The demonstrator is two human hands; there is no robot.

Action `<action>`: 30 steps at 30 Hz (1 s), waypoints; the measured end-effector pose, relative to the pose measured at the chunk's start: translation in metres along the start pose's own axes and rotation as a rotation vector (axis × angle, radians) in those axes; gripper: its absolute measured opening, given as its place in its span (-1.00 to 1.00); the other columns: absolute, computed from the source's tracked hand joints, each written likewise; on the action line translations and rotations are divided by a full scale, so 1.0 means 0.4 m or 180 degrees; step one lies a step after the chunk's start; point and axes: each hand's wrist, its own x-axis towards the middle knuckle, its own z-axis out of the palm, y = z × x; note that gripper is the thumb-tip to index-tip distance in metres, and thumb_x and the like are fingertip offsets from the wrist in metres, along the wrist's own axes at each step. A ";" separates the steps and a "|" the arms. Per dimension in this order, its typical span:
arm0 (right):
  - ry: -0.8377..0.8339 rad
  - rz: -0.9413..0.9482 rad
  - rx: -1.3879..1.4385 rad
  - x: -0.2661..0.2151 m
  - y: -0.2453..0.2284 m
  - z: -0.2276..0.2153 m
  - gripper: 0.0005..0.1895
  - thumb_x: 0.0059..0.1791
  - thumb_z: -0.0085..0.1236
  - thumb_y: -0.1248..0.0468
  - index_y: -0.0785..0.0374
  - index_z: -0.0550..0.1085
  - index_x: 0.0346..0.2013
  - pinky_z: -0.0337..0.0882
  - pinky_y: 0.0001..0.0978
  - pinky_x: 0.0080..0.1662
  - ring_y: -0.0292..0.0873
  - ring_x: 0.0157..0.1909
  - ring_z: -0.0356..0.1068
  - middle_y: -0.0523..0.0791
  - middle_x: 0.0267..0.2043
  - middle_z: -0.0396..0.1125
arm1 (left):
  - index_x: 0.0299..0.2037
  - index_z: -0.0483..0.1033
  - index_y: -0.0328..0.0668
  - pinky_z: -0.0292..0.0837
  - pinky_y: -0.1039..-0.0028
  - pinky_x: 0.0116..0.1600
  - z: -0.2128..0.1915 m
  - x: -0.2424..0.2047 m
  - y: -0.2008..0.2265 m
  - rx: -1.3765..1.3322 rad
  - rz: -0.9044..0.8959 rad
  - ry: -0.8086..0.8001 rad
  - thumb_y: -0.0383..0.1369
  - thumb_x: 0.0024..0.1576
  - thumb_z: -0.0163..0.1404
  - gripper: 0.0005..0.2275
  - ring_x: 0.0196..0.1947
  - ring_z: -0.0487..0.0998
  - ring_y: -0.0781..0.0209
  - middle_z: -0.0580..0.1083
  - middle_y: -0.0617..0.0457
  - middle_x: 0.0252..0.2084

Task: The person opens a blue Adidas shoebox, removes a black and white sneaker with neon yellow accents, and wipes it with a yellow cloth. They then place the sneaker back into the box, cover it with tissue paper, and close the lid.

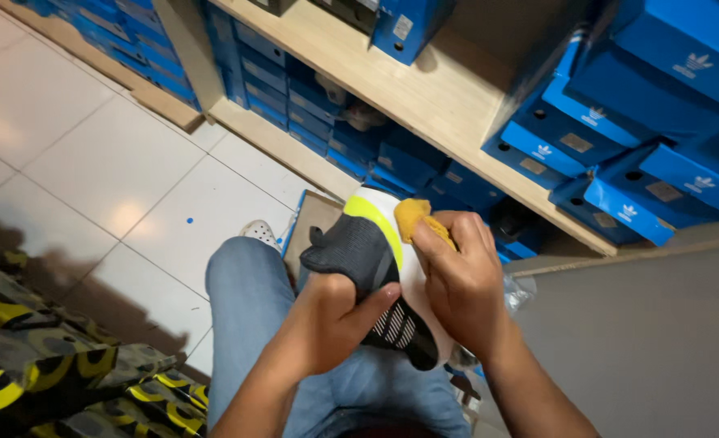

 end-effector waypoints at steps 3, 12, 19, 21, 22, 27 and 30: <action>-0.0317 -0.0241 -0.0027 -0.020 0.003 0.001 -0.87 0.11 -0.03 0.39 0.19 0.36 -0.04 0.17 0.00 -0.28 0.16 -0.28 0.21 0.12 -0.24 0.22 | 0.07 0.49 -0.27 0.24 0.33 0.30 -0.044 0.010 0.030 -0.0671 0.0639 0.0551 -0.16 0.22 -0.05 -0.64 0.10 0.47 0.03 0.53 -0.10 0.05; -0.0490 -0.0298 0.0051 -0.029 0.057 0.000 -0.50 -0.04 0.07 0.51 -0.17 0.38 0.03 0.24 0.00 -0.18 0.15 -0.24 0.29 0.01 -0.12 0.33 | -0.12 0.58 -0.03 0.49 0.44 -0.01 -0.039 0.004 0.023 -0.0683 -0.0676 -0.0154 -0.01 0.13 0.02 -0.67 -0.15 0.58 0.40 0.61 0.20 -0.20; -0.1317 -0.0391 0.0158 -0.026 0.070 -0.044 -0.45 0.01 0.14 0.37 -0.31 0.33 0.18 0.07 -0.10 -0.45 -0.01 -0.39 0.14 -0.12 -0.35 0.06 | 0.30 0.32 -0.32 0.17 0.35 0.42 -0.071 0.016 0.010 -0.2056 0.0354 0.0217 -0.24 0.16 0.05 -0.49 0.33 0.38 0.15 0.42 -0.04 0.32; -0.1808 -0.0197 0.0150 -0.021 0.062 -0.073 -0.54 -0.07 0.17 0.36 -0.29 0.53 0.01 0.12 -0.09 -0.53 0.00 -0.39 0.25 -0.10 -0.33 0.14 | 0.39 0.19 -0.41 0.13 0.31 0.47 -0.089 0.019 -0.003 -0.2705 0.0304 0.0291 -0.27 0.13 0.10 -0.36 0.39 0.31 0.11 0.32 -0.10 0.40; -0.2062 -0.0156 0.0576 -0.009 0.060 -0.093 -0.51 -0.13 0.09 0.47 -0.19 0.56 -0.06 0.20 -0.17 -0.47 -0.05 -0.36 0.30 -0.13 -0.31 0.20 | 0.35 0.25 -0.41 0.20 0.32 0.43 -0.093 0.020 -0.010 -0.2527 0.0361 0.0205 -0.24 0.15 0.07 -0.41 0.34 0.37 0.11 0.38 -0.09 0.34; -0.1730 -0.0315 0.0559 -0.016 0.104 -0.082 -0.68 -0.09 0.34 0.32 -0.09 0.57 -0.08 0.17 -0.24 -0.41 -0.12 -0.34 0.26 -0.17 -0.29 0.17 | 0.33 0.29 -0.39 0.28 0.29 0.40 -0.062 0.030 -0.014 -0.2941 0.0248 -0.0194 -0.26 0.12 0.12 -0.42 0.27 0.44 0.09 0.43 -0.08 0.28; -0.0978 -0.0589 0.0082 -0.026 0.144 -0.048 -0.15 -0.01 0.32 0.28 -0.51 0.10 0.39 0.18 -0.18 -0.47 -0.03 -0.36 0.25 -0.10 -0.22 0.24 | 0.32 0.29 -0.34 0.00 0.30 0.53 -0.054 0.028 0.005 -0.2343 0.0830 -0.0395 -0.29 0.21 0.06 -0.50 0.38 0.29 0.12 0.33 -0.03 0.37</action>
